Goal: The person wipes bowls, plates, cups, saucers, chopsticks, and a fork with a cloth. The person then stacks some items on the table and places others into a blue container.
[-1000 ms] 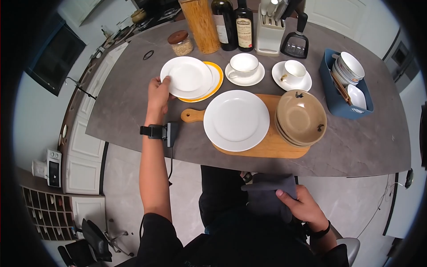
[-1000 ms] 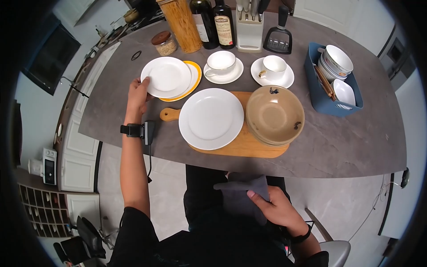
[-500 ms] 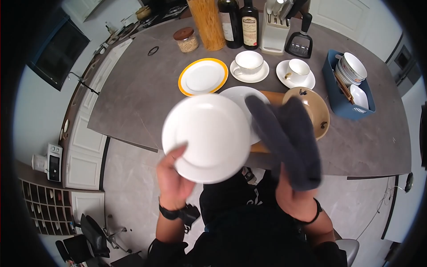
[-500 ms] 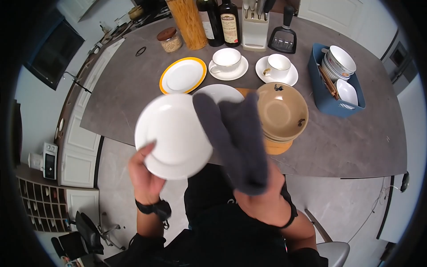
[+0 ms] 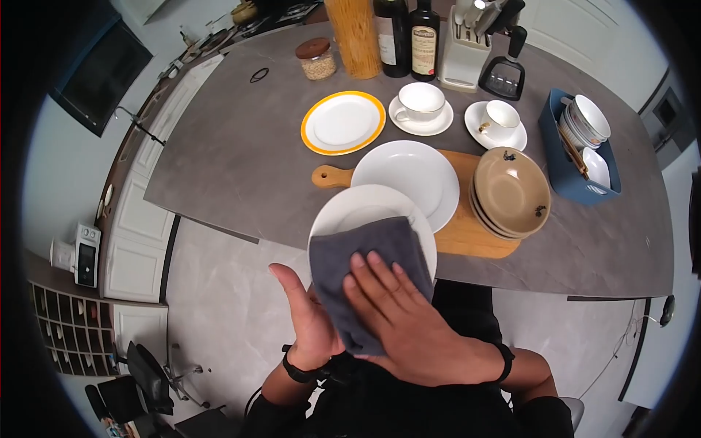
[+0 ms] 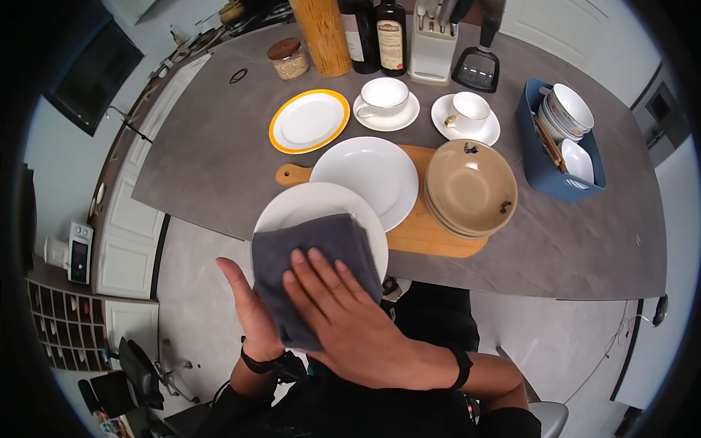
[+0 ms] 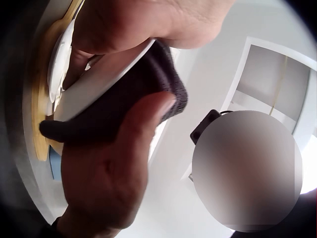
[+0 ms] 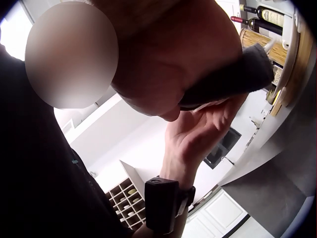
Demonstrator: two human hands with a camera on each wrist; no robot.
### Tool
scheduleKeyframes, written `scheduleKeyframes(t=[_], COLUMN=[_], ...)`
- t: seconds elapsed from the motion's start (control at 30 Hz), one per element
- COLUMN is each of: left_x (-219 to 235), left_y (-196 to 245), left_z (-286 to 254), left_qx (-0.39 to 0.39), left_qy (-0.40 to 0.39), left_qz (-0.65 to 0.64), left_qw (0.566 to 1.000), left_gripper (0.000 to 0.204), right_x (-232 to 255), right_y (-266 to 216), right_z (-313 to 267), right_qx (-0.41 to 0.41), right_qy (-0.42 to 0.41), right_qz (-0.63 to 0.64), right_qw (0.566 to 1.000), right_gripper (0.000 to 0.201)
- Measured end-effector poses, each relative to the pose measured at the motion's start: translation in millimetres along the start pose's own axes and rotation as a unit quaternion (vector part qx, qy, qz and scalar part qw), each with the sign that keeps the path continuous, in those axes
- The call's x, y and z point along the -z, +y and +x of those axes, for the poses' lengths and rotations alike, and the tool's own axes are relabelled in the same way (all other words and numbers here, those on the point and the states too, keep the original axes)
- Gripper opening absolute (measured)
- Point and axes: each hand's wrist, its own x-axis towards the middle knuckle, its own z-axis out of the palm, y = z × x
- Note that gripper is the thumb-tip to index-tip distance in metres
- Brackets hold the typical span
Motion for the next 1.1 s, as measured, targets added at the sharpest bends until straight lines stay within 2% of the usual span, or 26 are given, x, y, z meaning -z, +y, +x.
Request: scheduleKeyframes(t=[0.03,0.07,0.1,0.13,0.17,0.2,0.27,0.3,0.4,0.53,0.6,0.63,0.67,0.73,0.8,0.87,0.93,1.0,1.07,1.1], left_x=[-6,6,28,26,17,8,-8,-11,-9,-1,-14,-10,-12,-19,-14,-14,-18,-15,-12,-12], left_y=[-1,-5,-13,-13,-15,-19,-28,-30,-30,-27,-22,-19,-16,-11,-16,-20,-20,-19,-17,-16], left_z=[-1,0,3,6,-8,-7,-2,-2,-5,-9,-9,-11,-10,-9,-8,-6,-3,-4,-3,-1], left_qx=[-0.021,-0.018,-0.026,-0.033,-0.050,-0.050,-0.046,-0.033,0.016,0.065,0.023,0.022,0.022,-0.028,-0.051,-0.072,-0.099,-0.114,-0.132,-0.170], left_qy=[0.086,0.084,-0.013,-0.108,0.100,0.099,0.073,0.047,0.037,0.021,0.062,0.052,0.052,0.051,0.064,0.077,0.116,0.124,0.133,0.171], left_qz=[0.078,0.079,-0.039,-0.156,0.200,0.200,0.092,0.148,0.201,0.163,0.175,0.174,0.174,0.183,0.167,0.151,0.170,0.183,0.195,0.201], left_qw=[0.993,0.993,0.999,0.981,0.974,0.973,0.992,0.987,0.979,0.984,0.982,0.983,0.983,0.981,0.983,0.983,0.974,0.969,0.963,0.950], left_gripper=[0.095,0.095,0.099,0.102,0.094,0.094,0.091,0.092,0.084,0.079,0.080,0.082,0.082,0.083,0.083,0.083,0.083,0.083,0.083,0.083], right_x=[-1,-3,-3,-1,2,5,9,11,15,26,32,32,32,29,23,14,10,3,-5,-7], right_y=[-1,-1,1,3,6,8,15,18,30,46,50,54,56,61,62,61,56,50,46,41], right_z=[1,2,5,9,14,19,27,31,36,37,34,32,29,23,19,14,10,6,2,0], right_qx=[0.022,0.044,0.054,0.052,0.058,0.065,0.056,0.047,0.028,0.005,-0.109,-0.105,-0.105,-0.173,-0.180,-0.159,-0.174,-0.198,-0.188,-0.211], right_qy=[-0.001,-0.001,0.005,0.006,0.004,0.002,0.015,0.031,0.075,0.119,0.065,0.108,0.108,0.133,0.131,0.200,0.192,0.201,0.214,0.179], right_qz=[0.021,0.044,0.063,0.064,0.035,0.007,0.020,-0.014,-0.092,-0.132,-0.113,-0.093,-0.093,0.032,0.043,0.075,0.069,0.117,0.113,0.140], right_qw=[1.000,0.998,0.997,0.997,0.998,0.998,0.998,0.998,0.992,0.984,0.986,0.984,0.984,0.975,0.974,0.964,0.964,0.952,0.952,0.951], right_gripper=[0.087,0.087,0.086,0.086,0.087,0.088,0.086,0.086,0.080,0.066,0.061,0.054,0.054,0.049,0.046,0.046,0.047,0.049,0.047,0.044])
